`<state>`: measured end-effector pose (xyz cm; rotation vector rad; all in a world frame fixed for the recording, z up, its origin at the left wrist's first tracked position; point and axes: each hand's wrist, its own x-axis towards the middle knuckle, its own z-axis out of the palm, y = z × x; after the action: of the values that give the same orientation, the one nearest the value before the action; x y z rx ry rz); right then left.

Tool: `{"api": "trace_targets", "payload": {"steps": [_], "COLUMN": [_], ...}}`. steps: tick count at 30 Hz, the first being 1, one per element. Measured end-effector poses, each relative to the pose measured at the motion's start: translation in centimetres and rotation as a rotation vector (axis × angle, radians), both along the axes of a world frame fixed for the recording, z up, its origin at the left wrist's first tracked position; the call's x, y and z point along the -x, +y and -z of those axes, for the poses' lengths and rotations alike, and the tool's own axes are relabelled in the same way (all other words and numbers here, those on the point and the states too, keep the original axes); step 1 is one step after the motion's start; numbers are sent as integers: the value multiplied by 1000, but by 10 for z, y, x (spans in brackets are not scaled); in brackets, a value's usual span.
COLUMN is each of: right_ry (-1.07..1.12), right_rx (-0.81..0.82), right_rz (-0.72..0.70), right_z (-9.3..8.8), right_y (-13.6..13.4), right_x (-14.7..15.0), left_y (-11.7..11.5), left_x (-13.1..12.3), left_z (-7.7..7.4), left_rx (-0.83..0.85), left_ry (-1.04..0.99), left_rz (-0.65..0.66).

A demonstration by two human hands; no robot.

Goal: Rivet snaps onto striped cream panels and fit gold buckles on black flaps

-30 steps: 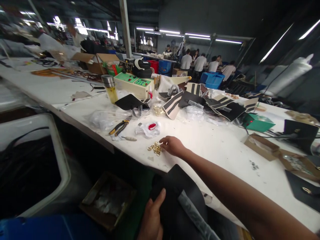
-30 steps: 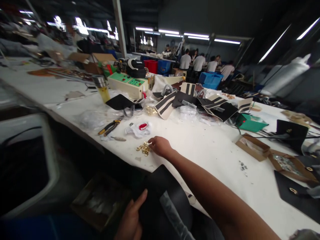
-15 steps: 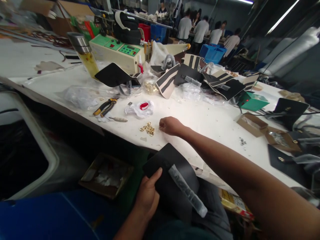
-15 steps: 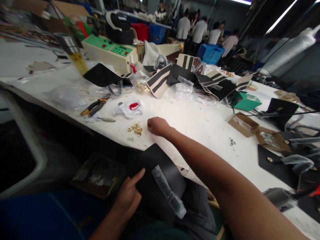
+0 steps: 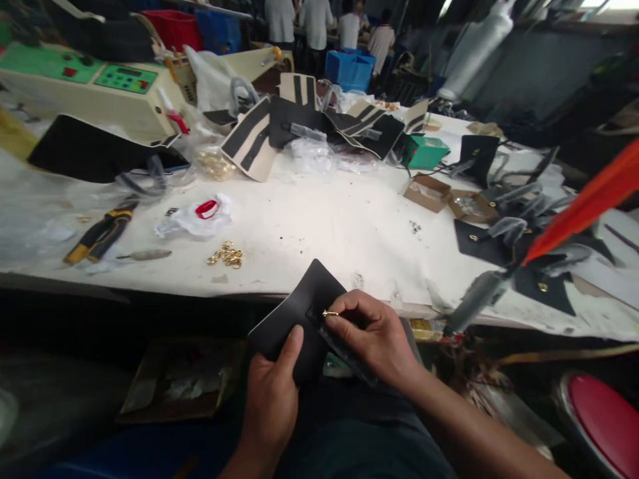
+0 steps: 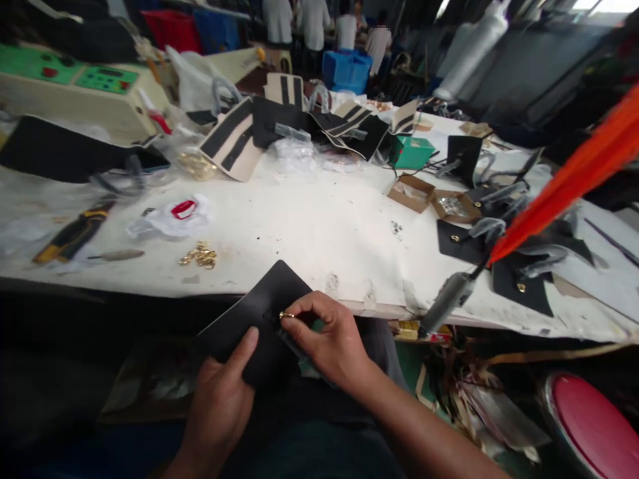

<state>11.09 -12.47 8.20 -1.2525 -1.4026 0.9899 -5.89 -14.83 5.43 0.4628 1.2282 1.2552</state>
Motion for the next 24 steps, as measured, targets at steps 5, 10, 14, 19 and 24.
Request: {"api": "trace_targets", "payload": {"steps": [5, 10, 14, 19, 24], "right_ry": [-85, -107, -123, -134, -134], "right_rx": [-193, -292, -326, -312, -388], "right_rz": [93, 85, 35, 44, 100], "right_z": [5, 0, -1, 0, -5], "right_y": [-19, -27, -32, -39, -46], "right_x": [-25, -40, -46, -55, -62], "left_y": [-11, -22, -31, -39, -42], "left_x": [-21, -40, -49, -56, -65], "left_z": [-2, -4, -12, -18, -27], "left_rx": [-87, -130, -157, -196, -308], "left_ry": [255, 335, 417, 530, 604], "left_rz": [123, 143, 116, 147, 179]}}
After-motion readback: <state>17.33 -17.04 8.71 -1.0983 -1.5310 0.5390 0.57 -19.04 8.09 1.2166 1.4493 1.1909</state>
